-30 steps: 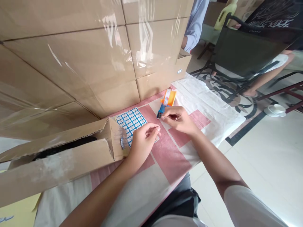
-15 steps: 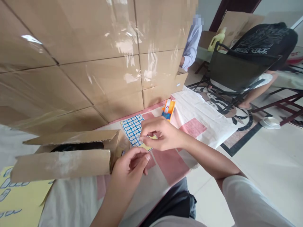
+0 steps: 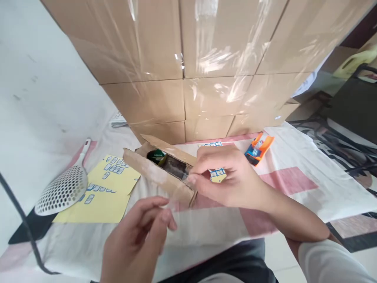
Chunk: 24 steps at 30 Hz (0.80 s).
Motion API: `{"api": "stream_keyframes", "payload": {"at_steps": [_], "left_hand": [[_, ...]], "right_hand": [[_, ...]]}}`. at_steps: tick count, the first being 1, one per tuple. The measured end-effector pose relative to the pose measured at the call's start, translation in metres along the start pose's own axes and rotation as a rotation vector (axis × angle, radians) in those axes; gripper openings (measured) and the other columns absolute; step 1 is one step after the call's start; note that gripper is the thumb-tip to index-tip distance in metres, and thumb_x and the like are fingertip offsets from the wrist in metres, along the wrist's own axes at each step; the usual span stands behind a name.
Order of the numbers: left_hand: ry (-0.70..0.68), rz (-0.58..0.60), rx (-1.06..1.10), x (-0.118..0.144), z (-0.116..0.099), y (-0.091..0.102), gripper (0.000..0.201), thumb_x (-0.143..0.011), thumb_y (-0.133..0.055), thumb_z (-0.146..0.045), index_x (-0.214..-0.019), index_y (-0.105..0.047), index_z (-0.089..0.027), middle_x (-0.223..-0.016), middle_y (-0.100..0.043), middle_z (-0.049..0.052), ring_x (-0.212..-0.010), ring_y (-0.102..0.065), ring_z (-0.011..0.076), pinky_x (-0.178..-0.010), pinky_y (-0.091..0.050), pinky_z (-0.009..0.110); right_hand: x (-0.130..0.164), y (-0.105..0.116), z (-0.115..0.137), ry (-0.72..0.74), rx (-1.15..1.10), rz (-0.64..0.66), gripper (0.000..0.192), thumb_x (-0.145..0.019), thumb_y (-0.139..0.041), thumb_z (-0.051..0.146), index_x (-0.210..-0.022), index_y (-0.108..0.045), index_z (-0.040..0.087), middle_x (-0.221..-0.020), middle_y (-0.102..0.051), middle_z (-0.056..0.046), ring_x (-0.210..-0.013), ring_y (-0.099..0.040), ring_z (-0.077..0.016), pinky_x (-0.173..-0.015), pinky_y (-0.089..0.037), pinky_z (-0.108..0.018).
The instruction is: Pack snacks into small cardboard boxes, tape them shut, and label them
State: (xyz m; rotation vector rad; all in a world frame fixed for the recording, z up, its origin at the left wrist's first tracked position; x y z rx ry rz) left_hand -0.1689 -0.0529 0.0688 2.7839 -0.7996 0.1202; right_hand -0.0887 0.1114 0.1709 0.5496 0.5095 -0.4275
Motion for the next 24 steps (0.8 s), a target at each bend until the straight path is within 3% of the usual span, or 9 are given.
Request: {"api": "stream_keyframes", "payload": {"at_steps": [3,7,12,13,17,20,22,24], "left_hand": [[0.015,0.069,0.071,-0.041,0.009,-0.004,0.026,-0.084,-0.071,-0.044,-0.092,-0.061,-0.021,-0.059,-0.062,-0.003,-0.044,-0.040,0.0071,-0.044,-0.033,0.020],[0.021,0.196,0.111,-0.085,0.017,-0.019,0.039,-0.080,-0.073,-0.042,-0.087,-0.039,-0.025,-0.057,-0.062,-0.006,-0.042,-0.035,0.0073,-0.043,-0.025,0.019],[-0.027,0.229,-0.253,-0.094,0.008,-0.022,0.030,-0.084,-0.065,-0.036,-0.084,-0.036,-0.026,-0.063,-0.067,-0.006,-0.048,-0.044,0.0114,-0.049,-0.030,0.022],[-0.042,0.215,-0.344,-0.093,0.005,-0.021,0.028,-0.084,-0.064,-0.034,-0.083,-0.037,-0.026,-0.061,-0.065,-0.006,-0.049,-0.046,0.0128,-0.050,-0.031,0.023],[-0.116,0.089,-0.558,-0.087,-0.006,-0.016,0.022,-0.083,-0.064,-0.033,-0.081,-0.042,-0.027,-0.053,-0.056,-0.006,-0.048,-0.047,0.0169,-0.050,-0.027,0.026],[-0.181,-0.055,-0.605,-0.081,-0.013,-0.008,0.023,-0.081,-0.068,-0.036,-0.081,-0.048,-0.027,-0.053,-0.057,-0.005,-0.047,-0.048,0.0187,-0.050,-0.023,0.026],[-0.189,-0.178,-0.648,-0.077,-0.014,0.003,0.030,-0.078,-0.073,-0.045,-0.079,-0.049,-0.027,-0.050,-0.054,-0.004,-0.046,-0.046,0.0198,-0.050,-0.021,0.027],[-0.149,-0.242,-0.670,-0.073,-0.009,0.011,0.039,-0.076,-0.075,-0.056,-0.077,-0.049,-0.027,-0.050,-0.051,-0.004,-0.047,-0.047,0.0201,-0.050,-0.022,0.027]], "right_hand": [[-0.018,-0.011,-0.025,-0.112,0.089,-0.004,0.025,-0.084,-0.064,0.008,-0.061,-0.063,0.017,-0.062,-0.056,0.003,-0.057,-0.048,-0.0073,-0.054,-0.037,-0.023],[-0.036,-0.015,-0.066,-0.213,0.157,0.002,0.020,-0.081,-0.066,0.014,-0.061,-0.065,0.017,-0.063,-0.056,0.003,-0.062,-0.051,-0.0098,-0.059,-0.037,-0.026],[-0.032,-0.021,-0.103,-0.298,0.090,0.071,0.008,-0.077,-0.067,0.020,-0.070,-0.069,0.017,-0.067,-0.054,0.003,-0.062,-0.046,-0.0099,-0.058,-0.034,-0.026],[-0.030,-0.021,-0.109,-0.298,0.073,0.070,0.002,-0.075,-0.066,0.018,-0.074,-0.067,0.017,-0.068,-0.051,0.004,-0.062,-0.045,-0.0096,-0.057,-0.033,-0.025],[-0.019,-0.008,-0.140,-0.309,0.057,-0.023,0.013,-0.068,-0.061,0.016,-0.071,-0.050,0.021,-0.065,-0.041,0.007,-0.062,-0.038,-0.0097,-0.058,-0.030,-0.025],[-0.009,0.002,-0.168,-0.417,0.045,-0.031,0.012,-0.068,-0.061,0.020,-0.070,-0.049,0.021,-0.063,-0.042,0.007,-0.060,-0.039,-0.0105,-0.057,-0.030,-0.026],[-0.006,0.009,-0.169,-0.431,0.030,-0.024,0.009,-0.070,-0.062,0.021,-0.074,-0.054,0.021,-0.065,-0.046,0.006,-0.060,-0.042,-0.0111,-0.058,-0.032,-0.027],[-0.009,0.021,-0.148,-0.318,0.051,-0.048,0.006,-0.077,-0.062,0.021,-0.083,-0.063,0.019,-0.070,-0.052,0.004,-0.063,-0.047,-0.0126,-0.061,-0.037,-0.028]]}}
Point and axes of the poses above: each hand's wrist, its own x-axis away from the middle knuckle, its own y-axis out of the back of the hand, z = x × y, the point moved 10 cm from there along -x, towards the middle knuckle
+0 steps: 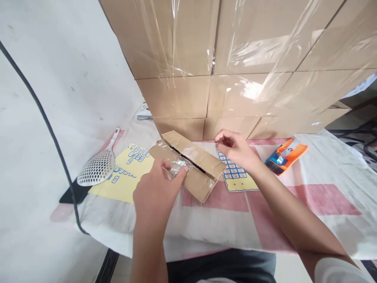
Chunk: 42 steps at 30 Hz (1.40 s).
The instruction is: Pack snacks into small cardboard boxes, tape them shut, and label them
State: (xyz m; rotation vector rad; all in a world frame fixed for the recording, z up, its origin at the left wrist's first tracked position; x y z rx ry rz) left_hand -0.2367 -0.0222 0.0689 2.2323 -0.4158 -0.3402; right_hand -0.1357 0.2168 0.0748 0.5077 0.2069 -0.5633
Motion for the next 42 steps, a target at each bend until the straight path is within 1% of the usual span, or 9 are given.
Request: {"api": "stream_keyframes", "payload": {"at_steps": [4,7,17,22,26,32,34,38,42], "left_hand": [[0.061,0.000,0.167,0.009,0.016,-0.011,0.043,-0.078,-0.074,-0.062,-0.085,-0.050,-0.026,-0.065,-0.058,-0.004,-0.061,-0.055,0.0183,-0.057,-0.035,0.027],[0.059,-0.050,0.446,0.013,0.024,-0.026,0.038,-0.082,-0.074,-0.051,-0.091,-0.048,-0.025,-0.070,-0.052,-0.006,-0.066,-0.051,0.0141,-0.064,-0.039,0.025],[-0.119,-0.062,0.995,0.021,0.038,-0.056,0.040,-0.081,-0.073,-0.037,-0.111,-0.051,-0.024,-0.086,-0.049,-0.002,-0.082,-0.053,0.0133,-0.075,-0.046,0.024],[-0.248,-0.328,0.798,0.055,0.062,-0.038,0.025,-0.090,-0.067,-0.030,-0.110,-0.056,-0.022,-0.088,-0.052,0.000,-0.082,-0.055,0.0152,-0.076,-0.049,0.028],[-0.621,-0.552,0.468,0.110,0.036,-0.020,0.028,-0.084,-0.068,-0.018,-0.110,-0.058,-0.022,-0.098,-0.057,0.006,-0.090,-0.058,0.0207,-0.079,-0.051,0.036],[-1.122,0.004,0.211,0.175,-0.065,-0.099,0.021,-0.082,-0.062,-0.012,-0.099,-0.062,-0.024,-0.090,-0.070,0.006,-0.083,-0.068,0.0206,-0.076,-0.054,0.036],[-1.042,0.171,0.031,0.165,-0.080,-0.140,0.030,-0.086,-0.067,-0.026,-0.116,-0.065,-0.024,-0.124,-0.071,0.014,-0.116,-0.068,0.0312,-0.093,-0.055,0.046],[-0.805,0.470,-0.214,0.128,-0.079,-0.205,0.083,-0.086,-0.072,-0.050,-0.156,-0.041,-0.018,-0.167,-0.032,0.022,-0.157,-0.026,0.0426,-0.117,-0.041,0.060],[-0.774,0.512,-0.210,0.118,-0.078,-0.218,0.073,-0.093,-0.067,-0.048,-0.156,-0.043,-0.020,-0.165,-0.039,0.018,-0.153,-0.035,0.0385,-0.120,-0.039,0.058]], "right_hand": [[0.019,-0.013,0.062,0.391,0.217,0.165,0.029,-0.095,-0.061,0.027,-0.119,-0.075,0.026,-0.125,-0.064,-0.009,-0.110,-0.058,-0.0241,-0.095,-0.047,-0.042],[0.030,-0.038,0.061,0.397,0.419,0.309,0.032,-0.100,-0.061,0.042,-0.124,-0.077,0.029,-0.148,-0.057,-0.010,-0.126,-0.052,-0.0320,-0.105,-0.044,-0.052],[0.038,-0.024,0.043,0.482,0.205,-0.118,0.040,-0.101,-0.046,0.036,-0.070,-0.067,0.021,-0.104,-0.077,-0.011,-0.091,-0.073,-0.0226,-0.079,-0.054,-0.036],[0.053,0.056,-0.004,0.090,0.370,-0.337,0.030,-0.100,-0.047,0.041,-0.097,-0.069,0.020,-0.099,-0.075,-0.011,-0.091,-0.071,-0.0253,-0.080,-0.053,-0.037],[0.089,0.090,-0.093,-0.481,0.790,-0.168,0.061,-0.089,-0.062,0.052,-0.131,-0.059,0.009,-0.111,-0.071,-0.021,-0.108,-0.066,-0.0389,-0.086,-0.049,-0.044],[0.104,0.050,-0.118,-0.493,0.958,-0.040,0.110,-0.073,-0.081,0.058,-0.158,-0.030,0.010,-0.133,-0.059,-0.024,-0.127,-0.051,-0.0451,-0.105,-0.039,-0.052],[0.106,0.042,-0.120,-0.514,0.889,-0.035,0.107,-0.074,-0.082,0.052,-0.158,-0.030,0.011,-0.133,-0.057,-0.024,-0.126,-0.051,-0.0438,-0.106,-0.039,-0.052],[0.112,0.048,-0.125,-0.491,0.749,-0.074,0.104,-0.074,-0.080,0.041,-0.159,-0.028,0.015,-0.134,-0.055,-0.021,-0.126,-0.049,-0.0432,-0.107,-0.039,-0.056],[0.119,0.064,-0.130,-0.438,0.555,-0.146,0.083,-0.080,-0.068,0.026,-0.155,-0.036,0.011,-0.133,-0.054,-0.022,-0.127,-0.051,-0.0398,-0.109,-0.043,-0.053]]}}
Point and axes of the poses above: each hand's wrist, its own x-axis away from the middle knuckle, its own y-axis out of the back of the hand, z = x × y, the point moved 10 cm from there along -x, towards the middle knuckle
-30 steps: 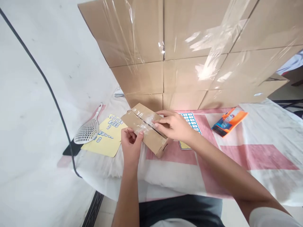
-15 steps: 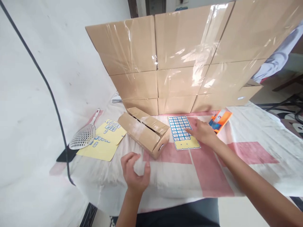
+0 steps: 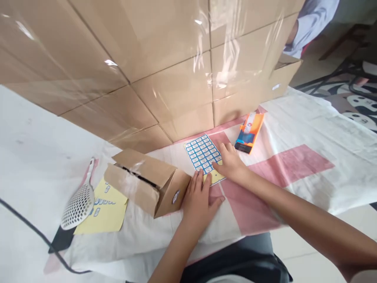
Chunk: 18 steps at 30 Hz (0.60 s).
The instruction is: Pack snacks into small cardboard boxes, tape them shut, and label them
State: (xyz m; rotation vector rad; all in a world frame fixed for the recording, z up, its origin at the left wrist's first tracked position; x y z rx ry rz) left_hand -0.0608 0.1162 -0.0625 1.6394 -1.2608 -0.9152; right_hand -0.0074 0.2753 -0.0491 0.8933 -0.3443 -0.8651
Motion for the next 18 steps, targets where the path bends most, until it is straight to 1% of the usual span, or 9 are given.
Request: {"api": "stream_keyframes", "payload": {"at_steps": [2,4,7,9,11,12,14,16,18], "left_hand": [[-0.002,-0.061,0.018,0.003,0.000,0.005,0.066,-0.093,-0.069,-0.047,-0.150,-0.049,-0.020,-0.153,-0.054,0.016,-0.141,-0.049,0.0362,-0.115,-0.044,0.055],[-0.023,-0.117,0.030,0.006,-0.002,0.011,0.055,-0.092,-0.071,-0.043,-0.141,-0.059,-0.021,-0.138,-0.066,0.013,-0.125,-0.059,0.0333,-0.107,-0.050,0.052],[-0.089,-0.175,0.025,0.006,-0.008,0.017,0.036,-0.092,-0.072,-0.040,-0.123,-0.070,-0.022,-0.123,-0.072,0.011,-0.108,-0.064,0.0307,-0.095,-0.053,0.049],[-0.119,-0.192,0.030,0.005,-0.009,0.019,0.028,-0.093,-0.071,-0.037,-0.117,-0.072,-0.022,-0.118,-0.074,0.011,-0.104,-0.064,0.0299,-0.092,-0.053,0.048],[-0.127,-0.194,0.059,0.005,-0.008,0.020,0.024,-0.095,-0.069,-0.033,-0.115,-0.072,-0.021,-0.117,-0.074,0.011,-0.105,-0.064,0.0291,-0.092,-0.053,0.046],[-0.125,-0.196,0.081,0.005,-0.006,0.021,0.023,-0.095,-0.069,-0.031,-0.115,-0.072,-0.021,-0.118,-0.073,0.011,-0.106,-0.064,0.0288,-0.093,-0.053,0.046],[-0.121,-0.230,0.139,0.006,-0.004,0.027,0.024,-0.095,-0.068,-0.028,-0.117,-0.069,-0.020,-0.119,-0.072,0.011,-0.108,-0.064,0.0273,-0.095,-0.054,0.043],[-0.101,-0.288,0.223,0.007,-0.001,0.036,0.025,-0.095,-0.067,-0.025,-0.119,-0.067,-0.020,-0.117,-0.070,0.011,-0.108,-0.064,0.0246,-0.096,-0.054,0.040],[-0.042,-0.338,0.310,0.005,0.003,0.044,0.029,-0.095,-0.068,-0.026,-0.122,-0.063,-0.021,-0.114,-0.068,0.010,-0.107,-0.065,0.0227,-0.095,-0.056,0.037]], "right_hand": [[-0.001,0.006,-0.006,-0.040,-0.195,0.019,0.074,-0.083,-0.062,0.023,-0.153,-0.039,0.010,-0.137,-0.055,-0.022,-0.129,-0.054,-0.0359,-0.110,-0.045,-0.050],[-0.002,0.006,-0.013,-0.147,-0.437,0.097,0.069,-0.087,-0.060,0.027,-0.152,-0.041,0.013,-0.142,-0.056,-0.021,-0.129,-0.058,-0.0329,-0.109,-0.048,-0.049],[-0.002,0.005,-0.023,-0.345,-0.717,0.169,0.060,-0.087,-0.063,0.032,-0.144,-0.050,0.018,-0.146,-0.057,-0.018,-0.127,-0.062,-0.0306,-0.103,-0.053,-0.046],[-0.002,0.009,-0.028,-0.419,-0.789,0.162,0.053,-0.085,-0.065,0.030,-0.136,-0.056,0.019,-0.138,-0.065,-0.015,-0.118,-0.067,-0.0282,-0.094,-0.056,-0.042],[-0.003,0.009,-0.026,-0.392,-0.765,0.227,0.039,-0.082,-0.066,0.027,-0.121,-0.066,0.019,-0.115,-0.075,-0.011,-0.098,-0.072,-0.0249,-0.078,-0.057,-0.035],[-0.003,0.007,-0.020,-0.333,-0.724,0.298,0.029,-0.081,-0.066,0.025,-0.109,-0.070,0.018,-0.101,-0.077,-0.008,-0.087,-0.071,-0.0230,-0.070,-0.054,-0.032],[0.000,0.003,-0.006,-0.179,-0.634,0.437,0.011,-0.081,-0.064,0.024,-0.084,-0.072,0.016,-0.079,-0.072,-0.003,-0.071,-0.066,-0.0194,-0.058,-0.047,-0.028],[0.004,0.000,0.007,-0.066,-0.618,0.534,0.015,-0.083,-0.061,0.024,-0.074,-0.070,0.016,-0.073,-0.069,-0.001,-0.067,-0.063,-0.0176,-0.056,-0.044,-0.027],[0.010,-0.005,0.018,-0.031,-0.693,0.610,0.014,-0.083,-0.063,0.026,-0.078,-0.070,0.016,-0.077,-0.070,0.000,-0.072,-0.065,-0.0180,-0.060,-0.047,-0.027]]}}
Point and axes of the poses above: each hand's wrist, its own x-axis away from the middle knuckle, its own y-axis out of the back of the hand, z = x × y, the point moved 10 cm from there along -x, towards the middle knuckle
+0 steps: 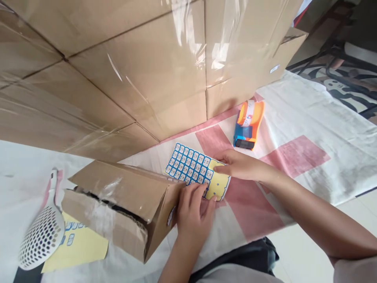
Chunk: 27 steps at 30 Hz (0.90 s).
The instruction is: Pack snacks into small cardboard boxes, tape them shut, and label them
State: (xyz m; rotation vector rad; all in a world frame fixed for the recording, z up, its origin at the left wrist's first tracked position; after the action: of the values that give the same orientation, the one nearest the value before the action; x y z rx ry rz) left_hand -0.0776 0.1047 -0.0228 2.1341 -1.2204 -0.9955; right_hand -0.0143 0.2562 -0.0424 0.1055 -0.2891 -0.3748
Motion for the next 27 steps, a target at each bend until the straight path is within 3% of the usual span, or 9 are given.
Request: {"api": "stream_keyframes", "payload": {"at_steps": [5,8,11,18,21,24,27], "left_hand": [[0.148,-0.086,0.009,-0.013,0.001,0.006,0.047,-0.086,-0.077,-0.039,-0.124,-0.059,-0.019,-0.111,-0.065,0.010,-0.103,-0.066,0.0244,-0.088,-0.058,0.038],[0.151,-0.143,0.006,-0.015,-0.001,0.009,0.032,-0.089,-0.074,-0.031,-0.116,-0.061,-0.019,-0.104,-0.065,0.008,-0.098,-0.066,0.0214,-0.084,-0.058,0.034],[0.099,-0.206,-0.007,-0.013,-0.004,0.015,0.021,-0.091,-0.070,-0.021,-0.111,-0.064,-0.018,-0.099,-0.066,0.007,-0.094,-0.066,0.0188,-0.082,-0.057,0.030],[-0.105,-0.178,-0.101,-0.016,-0.019,0.017,0.018,-0.092,-0.071,-0.015,-0.109,-0.070,-0.014,-0.097,-0.074,0.009,-0.086,-0.063,0.0192,-0.080,-0.053,0.032],[-0.121,-0.138,-0.099,-0.019,-0.021,0.015,0.018,-0.092,-0.066,-0.010,-0.110,-0.071,-0.014,-0.097,-0.075,0.009,-0.085,-0.063,0.0194,-0.078,-0.052,0.032],[-0.105,-0.155,-0.082,-0.018,-0.020,0.018,0.019,-0.093,-0.062,-0.006,-0.106,-0.072,-0.015,-0.097,-0.075,0.009,-0.085,-0.064,0.0188,-0.080,-0.053,0.032],[-0.050,-0.239,-0.064,-0.012,-0.014,0.026,0.021,-0.093,-0.061,-0.006,-0.109,-0.073,-0.015,-0.095,-0.074,0.008,-0.083,-0.067,0.0161,-0.078,-0.055,0.028]], "right_hand": [[0.000,-0.027,0.010,0.055,-0.214,0.072,0.015,-0.081,-0.072,0.030,-0.084,-0.065,0.017,-0.083,-0.069,-0.001,-0.085,-0.067,-0.0201,-0.072,-0.054,-0.029],[0.005,-0.036,0.011,0.084,-0.298,0.014,0.019,-0.084,-0.072,0.030,-0.093,-0.060,0.019,-0.087,-0.069,-0.002,-0.088,-0.068,-0.0194,-0.073,-0.056,-0.029],[0.015,-0.041,0.008,0.059,-0.336,-0.048,0.026,-0.088,-0.068,0.026,-0.109,-0.053,0.022,-0.092,-0.069,-0.001,-0.084,-0.069,-0.0178,-0.064,-0.056,-0.026],[0.031,-0.041,0.016,0.053,-0.135,-0.128,0.035,-0.092,-0.056,0.017,-0.122,-0.042,0.028,-0.092,-0.068,0.000,-0.072,-0.069,-0.0162,-0.053,-0.056,-0.026],[0.033,-0.037,0.020,0.089,-0.060,-0.180,0.031,-0.094,-0.053,0.018,-0.121,-0.041,0.027,-0.104,-0.069,-0.004,-0.080,-0.070,-0.0170,-0.060,-0.059,-0.028],[0.035,-0.035,0.023,0.121,0.022,-0.207,0.027,-0.096,-0.051,0.019,-0.120,-0.042,0.025,-0.104,-0.069,-0.004,-0.080,-0.069,-0.0162,-0.068,-0.060,-0.030],[0.033,-0.030,0.021,0.097,0.053,-0.226,0.028,-0.096,-0.051,0.019,-0.122,-0.042,0.025,-0.106,-0.070,-0.005,-0.081,-0.071,-0.0169,-0.060,-0.056,-0.026]]}}
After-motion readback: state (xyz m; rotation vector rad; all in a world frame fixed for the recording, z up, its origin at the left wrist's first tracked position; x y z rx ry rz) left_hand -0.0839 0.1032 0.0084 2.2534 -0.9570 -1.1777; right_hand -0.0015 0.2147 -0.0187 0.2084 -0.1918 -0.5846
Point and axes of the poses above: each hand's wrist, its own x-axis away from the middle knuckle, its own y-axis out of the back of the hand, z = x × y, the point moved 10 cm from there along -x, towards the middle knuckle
